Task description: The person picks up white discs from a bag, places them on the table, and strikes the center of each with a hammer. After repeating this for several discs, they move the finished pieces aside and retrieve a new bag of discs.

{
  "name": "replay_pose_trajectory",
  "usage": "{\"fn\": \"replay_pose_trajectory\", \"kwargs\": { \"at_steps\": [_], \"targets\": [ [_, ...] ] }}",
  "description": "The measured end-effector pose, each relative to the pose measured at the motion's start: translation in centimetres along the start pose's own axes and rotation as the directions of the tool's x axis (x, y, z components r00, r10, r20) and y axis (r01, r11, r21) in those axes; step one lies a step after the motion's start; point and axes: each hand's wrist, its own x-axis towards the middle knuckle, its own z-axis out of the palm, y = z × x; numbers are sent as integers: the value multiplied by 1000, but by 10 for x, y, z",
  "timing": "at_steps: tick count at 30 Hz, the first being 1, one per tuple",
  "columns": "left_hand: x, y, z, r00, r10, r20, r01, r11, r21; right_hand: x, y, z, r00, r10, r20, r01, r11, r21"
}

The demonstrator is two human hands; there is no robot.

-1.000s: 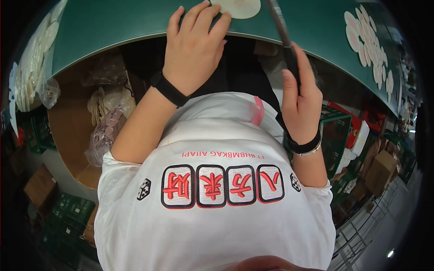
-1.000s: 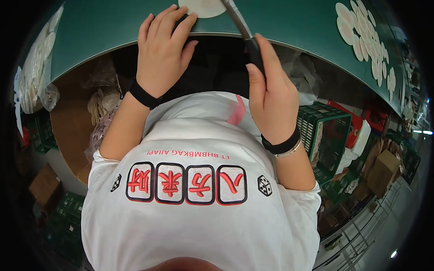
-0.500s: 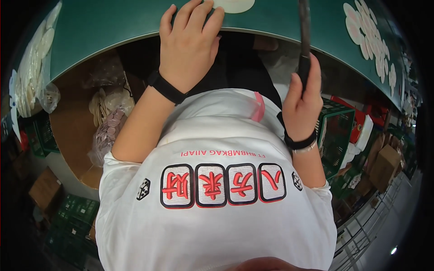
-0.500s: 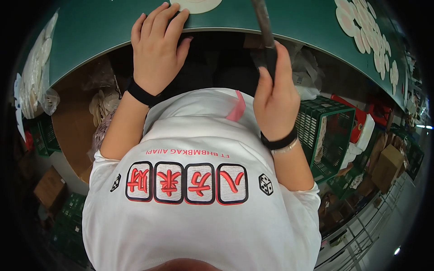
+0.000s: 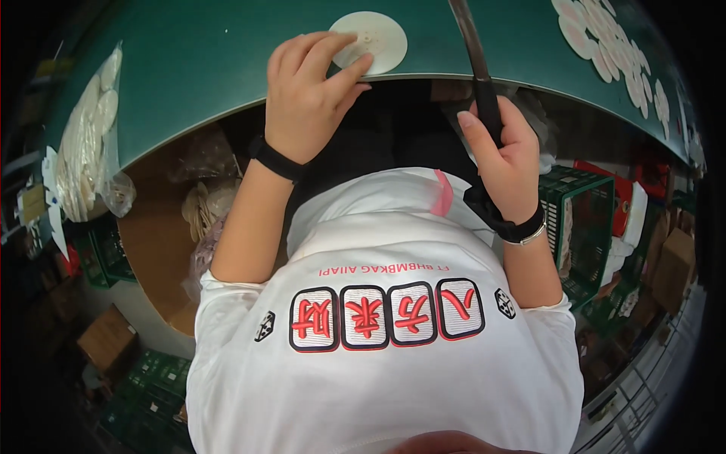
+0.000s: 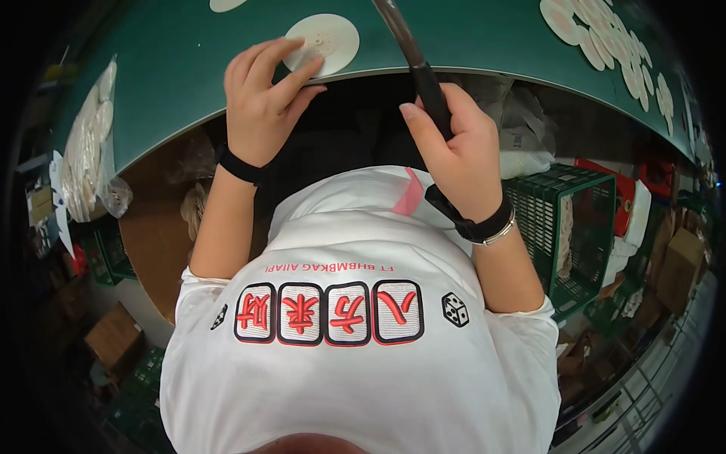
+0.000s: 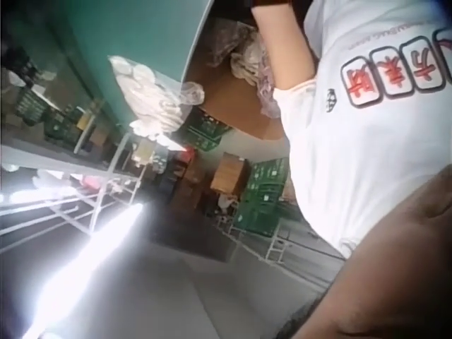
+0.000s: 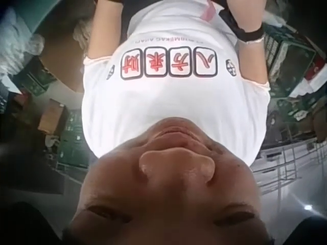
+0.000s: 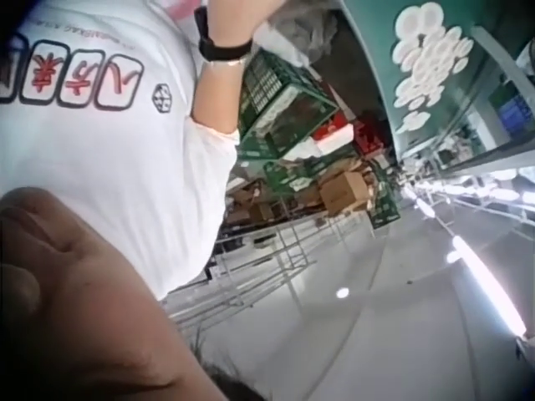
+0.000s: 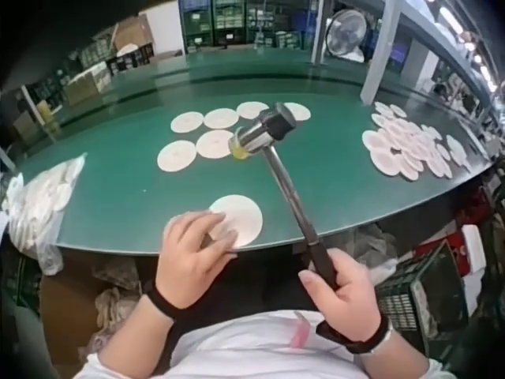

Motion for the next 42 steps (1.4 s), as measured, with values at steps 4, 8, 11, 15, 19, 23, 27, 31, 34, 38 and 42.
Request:
{"fn": "replay_pose_trajectory", "kwargs": {
  "at_steps": [4,8,11,15,19,23,27,31,34,38,42],
  "targets": [
    [13,-6,-1,996,10,85,8,977,-212,8,-7,0,1000,-8,26,6,997,77],
    [20,8,-8,992,10,128,8,990,-139,4,-10,2,1000,1,11,-2,998,69],
    [10,23,-7,954,-284,95,297,939,-171,-13,0,-3,998,-56,-38,54,996,-71],
    [-3,27,-3,974,-218,61,224,970,-99,-34,13,-13,998,-31,56,46,958,-283],
    [-13,19,0,978,-207,34,209,972,-110,-38,-3,-10,983,-181,-22,166,940,-298],
    [-19,17,0,980,-198,13,199,974,-106,-45,-2,-5,946,-321,-34,285,880,-379],
    [-22,13,-1,979,-204,-10,203,977,-71,-46,-16,-4,993,-76,95,114,855,-506],
    [-18,11,-5,978,-207,-28,205,977,-52,-46,-19,-5,987,-159,13,152,911,-384],
    [-20,12,-1,979,-201,-31,198,977,-80,-47,-15,-8,990,-112,85,140,844,-517],
    [-19,11,7,982,-181,-51,177,981,-83,-51,-19,-16,989,-122,86,149,857,-493],
    [-18,7,14,986,-160,-45,155,984,-91,-46,-13,-21,986,-103,129,158,807,-569]
  ]
}}
